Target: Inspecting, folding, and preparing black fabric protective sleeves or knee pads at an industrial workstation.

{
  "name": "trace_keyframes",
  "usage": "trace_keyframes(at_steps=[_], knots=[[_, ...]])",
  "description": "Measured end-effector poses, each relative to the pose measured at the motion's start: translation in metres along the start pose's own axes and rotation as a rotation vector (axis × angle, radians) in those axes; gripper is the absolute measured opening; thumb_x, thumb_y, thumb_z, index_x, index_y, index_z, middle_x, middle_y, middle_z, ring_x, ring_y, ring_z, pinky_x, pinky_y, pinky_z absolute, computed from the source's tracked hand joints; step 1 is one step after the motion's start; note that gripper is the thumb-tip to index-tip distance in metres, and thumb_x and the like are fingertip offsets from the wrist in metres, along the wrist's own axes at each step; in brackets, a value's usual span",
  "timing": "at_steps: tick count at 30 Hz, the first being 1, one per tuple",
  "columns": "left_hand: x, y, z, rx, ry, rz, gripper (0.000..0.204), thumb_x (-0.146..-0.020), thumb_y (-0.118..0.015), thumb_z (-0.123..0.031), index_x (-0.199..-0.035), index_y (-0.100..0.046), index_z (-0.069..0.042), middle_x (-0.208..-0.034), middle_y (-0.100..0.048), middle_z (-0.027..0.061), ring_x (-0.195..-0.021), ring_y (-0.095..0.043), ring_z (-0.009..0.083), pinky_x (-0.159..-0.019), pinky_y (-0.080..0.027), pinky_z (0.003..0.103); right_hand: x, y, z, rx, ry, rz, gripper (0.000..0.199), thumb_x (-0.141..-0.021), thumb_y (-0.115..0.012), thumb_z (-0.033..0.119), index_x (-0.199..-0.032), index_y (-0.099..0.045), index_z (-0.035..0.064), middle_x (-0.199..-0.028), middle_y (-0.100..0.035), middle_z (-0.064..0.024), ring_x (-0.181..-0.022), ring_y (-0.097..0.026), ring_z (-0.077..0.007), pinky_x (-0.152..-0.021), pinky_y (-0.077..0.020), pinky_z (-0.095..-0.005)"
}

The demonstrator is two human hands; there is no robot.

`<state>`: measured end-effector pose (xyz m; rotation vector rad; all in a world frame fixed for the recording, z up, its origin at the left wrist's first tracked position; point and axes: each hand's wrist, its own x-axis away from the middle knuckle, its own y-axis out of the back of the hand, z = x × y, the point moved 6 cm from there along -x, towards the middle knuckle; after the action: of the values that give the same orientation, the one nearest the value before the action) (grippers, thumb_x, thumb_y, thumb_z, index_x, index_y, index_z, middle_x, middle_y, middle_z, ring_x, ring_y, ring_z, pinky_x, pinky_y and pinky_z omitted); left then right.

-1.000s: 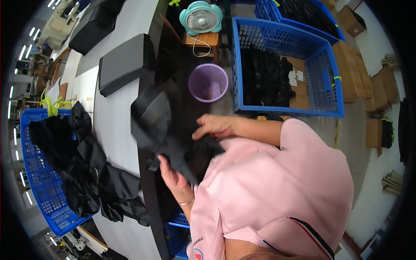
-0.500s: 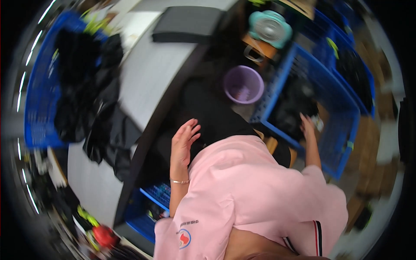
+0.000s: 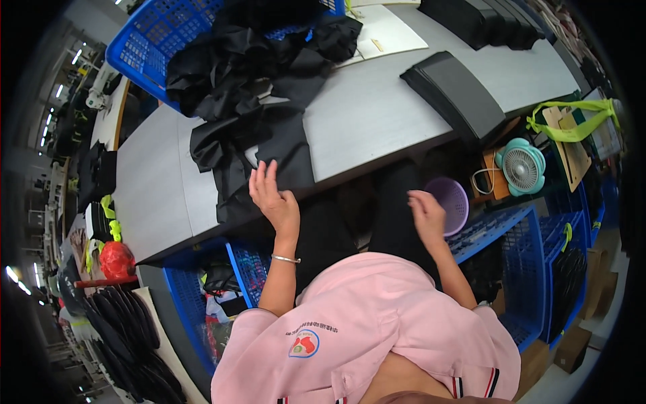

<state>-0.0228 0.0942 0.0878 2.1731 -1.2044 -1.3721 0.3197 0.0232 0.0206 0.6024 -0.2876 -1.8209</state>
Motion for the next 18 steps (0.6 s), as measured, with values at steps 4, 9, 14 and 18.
trace_keyframes(at_steps=[4, 9, 14, 18], knots=[[-0.005, -0.019, 0.008, -0.069, -0.154, 0.207, 0.042, -0.07, -0.063, 0.007, -0.106, -0.073, -0.011, -0.144, -0.051, 0.009, -0.142, -0.034, 0.0361, -0.118, -0.018, 0.055, -0.032, -0.093, 0.103, -0.086, 0.425, 0.319, 0.011, -0.089, -0.063, 0.006, -0.097, -0.069, 0.0026, -0.096, -0.069, -0.0123, -0.085, -0.068, -0.0295, -0.072, -0.0565, -0.0359], [-0.029, -0.016, -0.016, 0.14, -0.212, 0.139, 0.025, -0.076, -0.069, -0.002, -0.097, -0.076, -0.012, -0.124, -0.065, 0.0065, -0.121, -0.053, 0.0298, -0.108, -0.033, 0.047, -0.033, -0.154, 0.131, -0.348, 0.302, 0.371, 0.033, -0.099, -0.055, 0.013, -0.129, -0.057, 0.0012, -0.123, -0.06, -0.0221, -0.112, -0.061, -0.0371, -0.094, -0.0503, -0.0377], [-0.019, -0.011, -0.105, 0.454, -0.341, 0.274, 0.026, -0.074, -0.067, 0.003, -0.098, -0.073, -0.004, -0.112, -0.067, 0.01, -0.108, -0.057, 0.031, -0.099, -0.041, 0.042, -0.071, -0.155, 0.091, -0.709, 0.13, 0.288, 0.03, -0.092, -0.059, 0.009, -0.121, -0.057, 0.0005, -0.116, -0.066, -0.0154, -0.11, -0.062, -0.0322, -0.092, -0.05, -0.0388], [0.001, -0.032, -0.151, 0.703, -0.276, 0.407, 0.017, -0.082, -0.068, 0.004, -0.098, -0.073, 0.0, -0.105, -0.069, 0.0094, -0.099, -0.061, 0.0266, -0.088, -0.048, 0.035, -0.108, -0.118, 0.066, -0.809, -0.063, 0.266, 0.035, -0.095, -0.06, 0.013, -0.129, -0.056, 0.0043, -0.129, -0.063, -0.0109, -0.122, -0.058, -0.0242, -0.1, -0.0474, -0.038]])
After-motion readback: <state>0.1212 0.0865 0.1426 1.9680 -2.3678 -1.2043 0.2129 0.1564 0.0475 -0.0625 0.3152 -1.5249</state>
